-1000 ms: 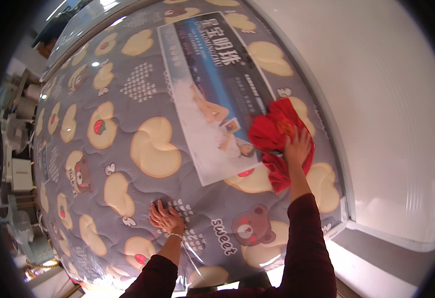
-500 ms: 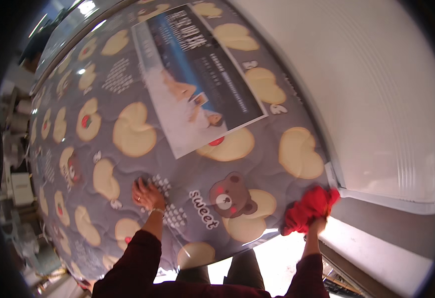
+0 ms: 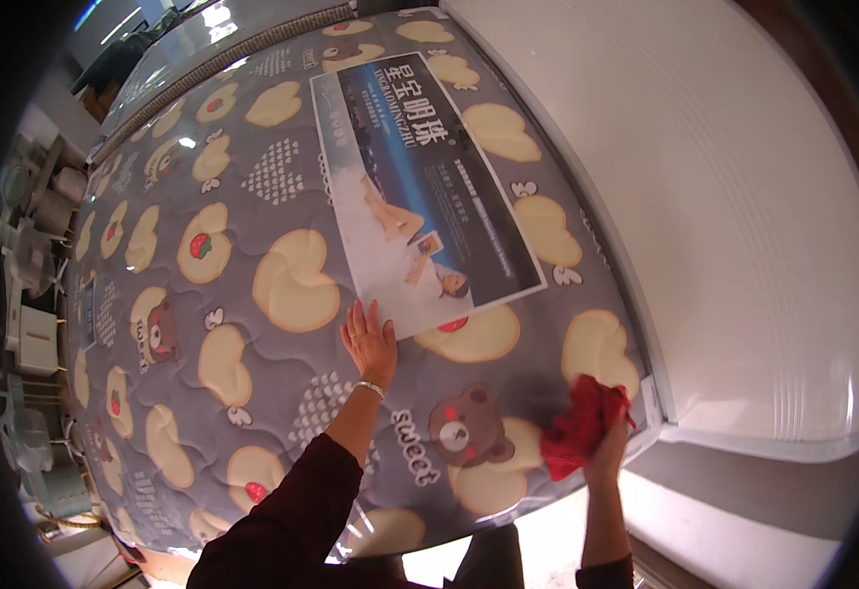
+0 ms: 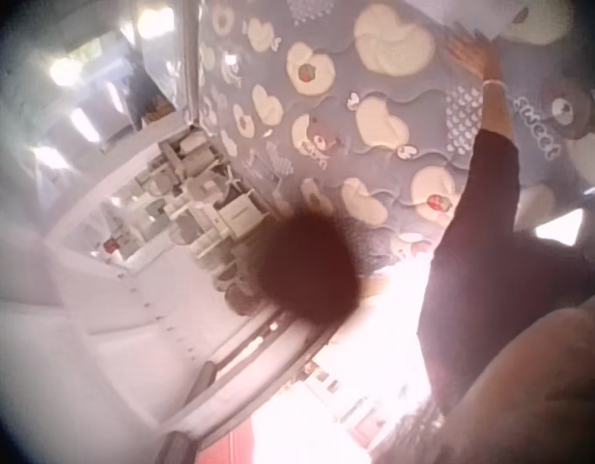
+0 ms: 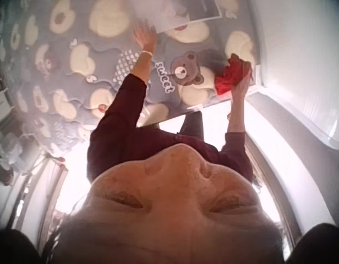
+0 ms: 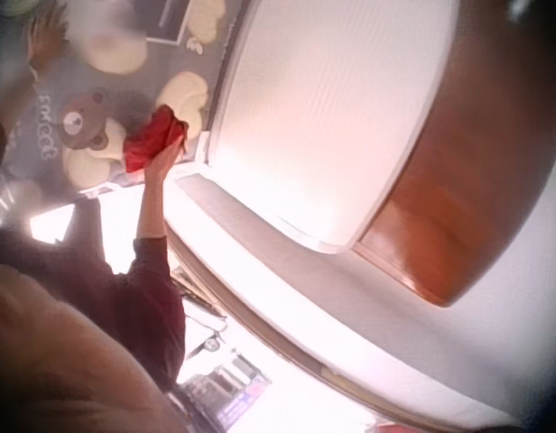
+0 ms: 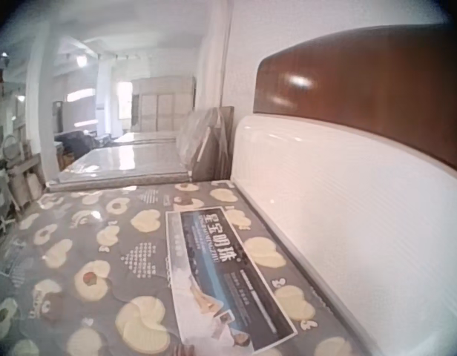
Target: The person wipes the plastic-wrapped surfaces of several mattresses and a headboard with a red cloth. The person moves between different mattresses, wiping the top and sides, and also cleans the headboard area.
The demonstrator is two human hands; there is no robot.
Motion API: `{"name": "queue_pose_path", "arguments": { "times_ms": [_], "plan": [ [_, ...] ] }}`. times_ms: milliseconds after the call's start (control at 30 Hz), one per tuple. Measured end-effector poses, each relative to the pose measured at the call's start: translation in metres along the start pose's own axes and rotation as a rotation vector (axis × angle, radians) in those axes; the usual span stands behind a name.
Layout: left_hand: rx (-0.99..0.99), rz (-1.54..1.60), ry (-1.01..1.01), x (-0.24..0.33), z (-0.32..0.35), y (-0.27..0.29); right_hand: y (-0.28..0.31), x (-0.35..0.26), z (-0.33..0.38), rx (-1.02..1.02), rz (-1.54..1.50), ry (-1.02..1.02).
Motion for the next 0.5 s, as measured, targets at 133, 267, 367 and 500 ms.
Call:
{"name": "queue_pose_path", "arguments": {
  "times_ms": [133,267,367,500],
  "plan": [
    [-0.066,-0.18,0.042,0.016,-0.006,-0.021,-0.063,0.052,-0.094,-0.235,1.091,-0.05],
    [-0.071,-0.218,0.019,0.011,-0.005,-0.025,-0.169,0.118,-0.15,-0.533,1.609,0.898],
    [-0.07,-0.237,0.024,0.01,-0.006,-0.024,-0.235,0.117,-0.208,-0.599,1.488,1.092],
    [-0.104,-0.258,0.045,0.011,-0.008,-0.026,-0.307,0.101,-0.305,-0.452,1.448,1.142]
  ]
}}
Point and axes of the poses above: each hand's wrist, its own z-axis away from the middle knuckle, its own y-axis out of the back of the hand, x = y × z, the point moved 1 cm from there along -z, towards the middle knuckle, and after that the axes turned 4 degrees about -y, right-handed, at the moved point
